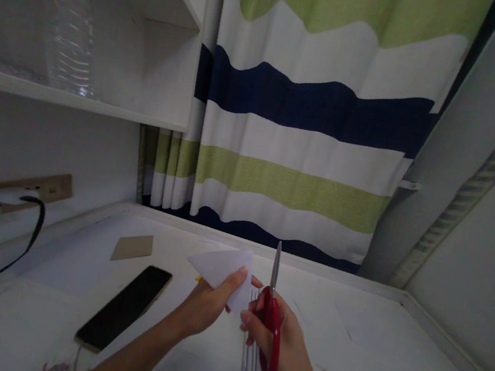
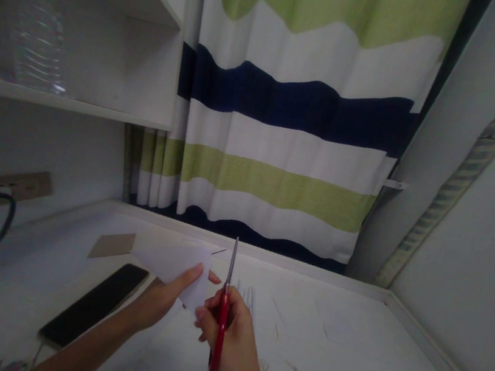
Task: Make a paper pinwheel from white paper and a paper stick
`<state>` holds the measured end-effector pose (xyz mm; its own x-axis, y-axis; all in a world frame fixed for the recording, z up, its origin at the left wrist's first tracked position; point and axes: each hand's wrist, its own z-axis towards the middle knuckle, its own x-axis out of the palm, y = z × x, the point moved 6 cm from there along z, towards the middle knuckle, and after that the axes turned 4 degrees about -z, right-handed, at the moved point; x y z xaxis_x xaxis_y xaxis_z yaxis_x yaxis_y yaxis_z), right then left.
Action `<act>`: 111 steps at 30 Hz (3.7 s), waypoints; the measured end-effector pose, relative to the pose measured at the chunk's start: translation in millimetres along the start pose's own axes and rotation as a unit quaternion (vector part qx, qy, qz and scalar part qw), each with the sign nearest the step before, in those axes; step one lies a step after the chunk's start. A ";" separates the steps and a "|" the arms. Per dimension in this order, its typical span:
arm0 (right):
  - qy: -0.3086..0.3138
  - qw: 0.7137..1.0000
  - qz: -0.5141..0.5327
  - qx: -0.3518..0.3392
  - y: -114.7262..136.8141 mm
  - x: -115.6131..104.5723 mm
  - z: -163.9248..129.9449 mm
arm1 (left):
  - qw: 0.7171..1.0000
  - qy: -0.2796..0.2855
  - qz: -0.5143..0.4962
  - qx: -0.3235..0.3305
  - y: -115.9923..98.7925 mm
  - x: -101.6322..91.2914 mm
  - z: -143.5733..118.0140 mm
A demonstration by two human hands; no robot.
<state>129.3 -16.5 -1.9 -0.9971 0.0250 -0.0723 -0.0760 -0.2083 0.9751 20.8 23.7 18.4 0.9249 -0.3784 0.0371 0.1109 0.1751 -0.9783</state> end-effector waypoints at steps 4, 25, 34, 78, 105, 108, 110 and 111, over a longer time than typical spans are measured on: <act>0.005 1.000 -0.013 -0.001 -4.8 2.3 -3.1 | 1.000 -0.012 0.003 0.005 1.8 -3.1 0.8; 0.002 0.997 -0.081 0.003 -8.9 -6.0 4.0 | 0.993 -0.048 -0.068 0.083 -17.3 -86.9 33.1; 0.130 0.982 -0.134 0.012 -0.4 -4.4 -0.6 | 0.997 0.027 0.056 0.051 -9.0 -77.7 34.2; -0.224 0.973 -0.014 -0.062 -1.1 -42.7 1.4 | 0.991 0.117 -0.072 -0.003 8.8 1.2 15.7; -0.236 0.969 -0.016 -0.075 -0.6 -35.3 -1.4 | 0.992 0.007 -0.123 -0.021 10.1 -4.3 14.2; -0.236 0.969 -0.011 -0.076 2.0 -37.8 -2.4 | 0.991 0.017 -0.128 -0.034 11.1 -5.5 14.5; -0.235 0.969 -0.003 -0.072 3.0 -40.5 -3.0 | 0.990 0.025 -0.130 -0.039 11.1 -6.3 14.8; -0.235 0.970 0.000 -0.070 2.9 -42.0 -3.3 | 0.990 0.031 -0.131 -0.041 11.2 -6.2 14.9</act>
<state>171.0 -21.3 3.3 -0.8853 0.4607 0.0636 -0.1087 -0.3379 0.9349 21.7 41.6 10.3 0.8434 -0.4571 0.2824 0.3120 -0.0112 -0.9500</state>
